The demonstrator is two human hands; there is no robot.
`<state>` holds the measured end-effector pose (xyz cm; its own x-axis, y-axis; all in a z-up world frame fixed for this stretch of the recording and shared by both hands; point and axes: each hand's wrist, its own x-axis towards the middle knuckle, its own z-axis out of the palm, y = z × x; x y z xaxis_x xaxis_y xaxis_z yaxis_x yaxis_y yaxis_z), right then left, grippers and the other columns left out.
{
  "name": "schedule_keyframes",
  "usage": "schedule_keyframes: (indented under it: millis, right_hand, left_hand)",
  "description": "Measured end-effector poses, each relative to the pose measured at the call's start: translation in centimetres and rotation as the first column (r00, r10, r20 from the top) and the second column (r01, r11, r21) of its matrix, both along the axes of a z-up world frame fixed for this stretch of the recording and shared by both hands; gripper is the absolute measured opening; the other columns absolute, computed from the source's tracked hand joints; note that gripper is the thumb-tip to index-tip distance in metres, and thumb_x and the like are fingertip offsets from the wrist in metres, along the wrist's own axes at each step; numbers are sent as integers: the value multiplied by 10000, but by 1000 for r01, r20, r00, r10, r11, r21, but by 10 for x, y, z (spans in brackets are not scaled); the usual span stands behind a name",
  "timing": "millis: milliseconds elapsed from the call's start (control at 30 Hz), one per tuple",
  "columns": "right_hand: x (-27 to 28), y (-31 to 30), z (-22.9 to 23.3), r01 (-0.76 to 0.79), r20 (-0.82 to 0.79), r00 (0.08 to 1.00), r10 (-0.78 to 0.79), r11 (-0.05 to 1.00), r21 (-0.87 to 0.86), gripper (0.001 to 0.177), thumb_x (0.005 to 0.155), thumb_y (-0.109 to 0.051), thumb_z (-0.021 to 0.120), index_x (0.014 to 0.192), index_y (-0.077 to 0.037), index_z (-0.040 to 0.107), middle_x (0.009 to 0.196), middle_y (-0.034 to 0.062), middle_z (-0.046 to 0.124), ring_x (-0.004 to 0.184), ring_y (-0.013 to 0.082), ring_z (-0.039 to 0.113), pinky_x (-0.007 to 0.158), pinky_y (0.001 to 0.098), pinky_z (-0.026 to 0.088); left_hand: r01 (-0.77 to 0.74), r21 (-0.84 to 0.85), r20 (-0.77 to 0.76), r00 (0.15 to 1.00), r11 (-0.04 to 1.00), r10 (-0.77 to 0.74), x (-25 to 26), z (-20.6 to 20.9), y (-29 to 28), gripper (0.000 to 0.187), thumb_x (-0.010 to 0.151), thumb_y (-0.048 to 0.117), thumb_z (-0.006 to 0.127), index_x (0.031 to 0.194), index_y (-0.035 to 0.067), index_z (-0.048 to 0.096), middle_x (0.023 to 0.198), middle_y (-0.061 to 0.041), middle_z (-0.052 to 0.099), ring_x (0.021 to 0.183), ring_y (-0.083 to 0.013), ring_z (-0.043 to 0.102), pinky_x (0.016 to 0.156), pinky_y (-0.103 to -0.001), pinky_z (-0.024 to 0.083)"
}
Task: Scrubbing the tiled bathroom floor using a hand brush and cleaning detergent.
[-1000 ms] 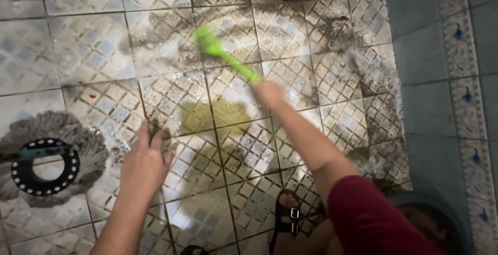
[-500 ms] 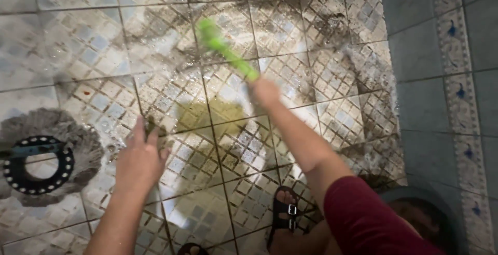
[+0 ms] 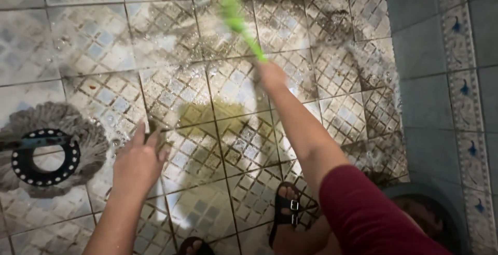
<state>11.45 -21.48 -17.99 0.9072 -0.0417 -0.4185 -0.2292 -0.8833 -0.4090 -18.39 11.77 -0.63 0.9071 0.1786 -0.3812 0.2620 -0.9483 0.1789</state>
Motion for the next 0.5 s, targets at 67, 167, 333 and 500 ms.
schedule_keyframes:
  millis: [67,167,333,500]
  right_hand:
    - [-32,-23,-26,91,51,994,-93,995,38,521,1003,-495,494,1089,-13,674,976,248,728,920,409,703,807,550,528]
    - [-106,-12,-43,31,95,995,-33,999,15,501,1035,-476,499,1087,5,629,909,277,725,848,439,709,753,563,542]
    - [-113,-31,-3,-296,-69,955,290,949,-106,479,1027,-471,458,1153,-24,575,877,252,719,809,435,704,737,555,543]
    - [-60,-138,2,214,206,964,-168,950,-229,413,1033,-410,523,1099,-21,646,917,232,712,828,427,687,715,561,521]
  left_hand:
    - [3,13,5,1000,1000,-4,-2,-9,2,568,879,424,673,1397,202,606,1576,-144,431,1226,-370,602,998,-502,510]
    - [39,5,-16,999,999,-39,2,-12,-2,554,870,404,671,1384,204,613,1534,-115,494,1240,-351,610,988,-497,521]
    - [38,-71,16,999,997,-37,22,7,-13,491,923,377,642,1395,243,621,1487,-88,557,1199,-352,645,1000,-501,523]
    - [75,-44,-10,997,996,-76,11,-17,-7,618,851,427,685,1392,144,587,1498,-98,539,1186,-375,633,968,-492,529]
